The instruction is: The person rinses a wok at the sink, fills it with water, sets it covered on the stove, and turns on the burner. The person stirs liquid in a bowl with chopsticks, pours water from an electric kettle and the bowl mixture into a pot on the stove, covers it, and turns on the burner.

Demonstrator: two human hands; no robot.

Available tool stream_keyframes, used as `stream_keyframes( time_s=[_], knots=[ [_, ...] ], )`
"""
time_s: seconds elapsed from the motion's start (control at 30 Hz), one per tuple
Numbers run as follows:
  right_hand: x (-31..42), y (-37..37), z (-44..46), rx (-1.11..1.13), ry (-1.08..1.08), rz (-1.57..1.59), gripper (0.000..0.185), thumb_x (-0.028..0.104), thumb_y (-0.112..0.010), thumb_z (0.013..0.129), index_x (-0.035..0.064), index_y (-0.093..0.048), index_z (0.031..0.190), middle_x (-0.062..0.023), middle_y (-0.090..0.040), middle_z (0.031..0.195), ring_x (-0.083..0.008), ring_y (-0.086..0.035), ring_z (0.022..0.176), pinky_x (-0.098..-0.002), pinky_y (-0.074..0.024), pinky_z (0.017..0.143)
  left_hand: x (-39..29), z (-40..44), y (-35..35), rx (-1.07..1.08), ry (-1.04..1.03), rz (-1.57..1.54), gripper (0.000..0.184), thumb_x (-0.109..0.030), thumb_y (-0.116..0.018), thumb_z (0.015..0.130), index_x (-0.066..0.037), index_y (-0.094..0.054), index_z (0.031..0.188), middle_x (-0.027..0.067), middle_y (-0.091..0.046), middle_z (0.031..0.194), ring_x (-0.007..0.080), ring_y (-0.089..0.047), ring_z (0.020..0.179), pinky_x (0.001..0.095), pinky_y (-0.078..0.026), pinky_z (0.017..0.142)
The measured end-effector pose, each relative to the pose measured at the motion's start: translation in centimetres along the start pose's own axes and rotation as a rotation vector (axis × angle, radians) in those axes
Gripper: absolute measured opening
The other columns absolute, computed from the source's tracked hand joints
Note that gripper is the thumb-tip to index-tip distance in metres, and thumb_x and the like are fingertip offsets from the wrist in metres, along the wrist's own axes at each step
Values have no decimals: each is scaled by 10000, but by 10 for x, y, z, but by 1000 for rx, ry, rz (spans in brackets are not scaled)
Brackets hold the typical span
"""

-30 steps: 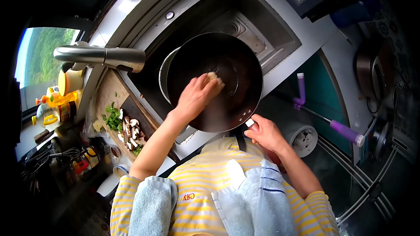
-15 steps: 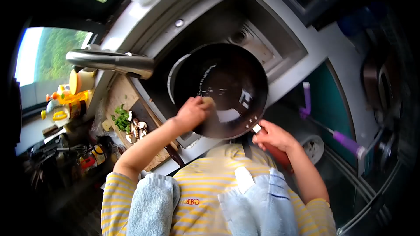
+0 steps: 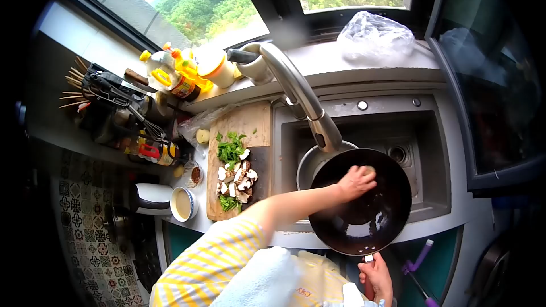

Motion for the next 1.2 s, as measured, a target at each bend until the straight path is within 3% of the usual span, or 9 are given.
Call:
stream_keyframes(
  time_s=[0.2, 0.33, 0.47, 0.53, 0.57, 0.67, 0.83, 1.03, 1.2],
  knots=[
    [8, -1, 4, 22, -1, -97, 295, -11, -570, 736, 48, -412, 978, -34, -457, 628, -99, -452, 436, -231, -387, 381, -39, -93, -14, 676, 19, -348, 240, -140, -585, 698, -77, -571, 929, 155, -500, 974, 320, -524, 864, 410, -506, 653],
    [10, -1, 7, 21, 54, -193, 314, -8, -566, 729, 45, -410, 996, -30, -458, 618, -102, -445, 420, -238, -380, 360, -98, -33, 19, 173, -22, -913, 142, -138, -579, 710, -81, -521, 827, 135, -472, 912, 316, -471, 794, 393, -420, 705],
    [18, -12, 3, 44, 171, -194, 314, 31, -518, 778, 69, -412, 1072, -4, -430, 500, -94, -410, 348, -235, -326, 314, -50, 54, 55, -212, -201, -427, 73, -210, -552, 672, -140, -535, 665, 49, -518, 754, 241, -498, 781, 366, -405, 667],
    [11, -14, -3, 17, 161, -85, 261, 50, -527, 800, 66, -437, 1044, 9, -429, 505, -81, -386, 343, -222, -303, 327, -5, 72, 33, 326, -118, -317, 92, -201, -544, 698, -112, -557, 679, 77, -550, 724, 255, -554, 714, 379, -444, 577],
    [5, -14, -4, 18, 177, -38, 248, 52, -528, 808, 60, -441, 1039, 17, -421, 502, -73, -377, 349, -214, -296, 335, 16, 61, 37, 67, -186, -318, 100, -194, -542, 713, -99, -573, 717, 111, -566, 753, 269, -567, 690, 387, -456, 542],
    [-12, -8, -1, -37, 164, 85, 229, 20, -581, 761, 56, -466, 956, 28, -429, 607, -55, -444, 464, -192, -361, 386, 40, -8, 36, 356, -225, 307, 204, -216, -565, 706, -189, -612, 903, 22, -455, 1122, 210, -389, 1059, 346, -328, 847],
    [-4, -18, 9, -44, 239, 199, 249, 3, -572, 758, 32, -454, 975, 8, -462, 655, -61, -455, 489, -194, -377, 400, 25, -98, 43, 622, 184, -10, 296, -138, -594, 657, -142, -560, 951, 73, -484, 995, 276, -437, 940, 386, -425, 716],
    [29, 8, 0, -237, 379, -3, 330, 2, -565, 757, 19, -442, 1063, -12, -482, 671, -71, -459, 495, -203, -382, 409, -51, -74, 29, 329, 329, -741, 264, -145, -559, 712, -131, -602, 972, 96, -567, 982, 318, -501, 854, 384, -433, 782],
    [39, 35, -24, -378, 451, -94, 356, -12, -562, 756, 15, -436, 1088, -4, -470, 642, -71, -451, 492, -193, -368, 414, 19, -14, 10, 144, 98, 7, 239, -114, -525, 687, -130, -580, 919, 33, -524, 975, 216, -480, 858, 322, -419, 731]
  ],
)
Point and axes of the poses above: each hand's wrist, its own z-axis towards the middle knuckle, its own y-axis out of the back of the hand, x = y × z, the point moved 9 cm from there along z, towards the middle knuckle
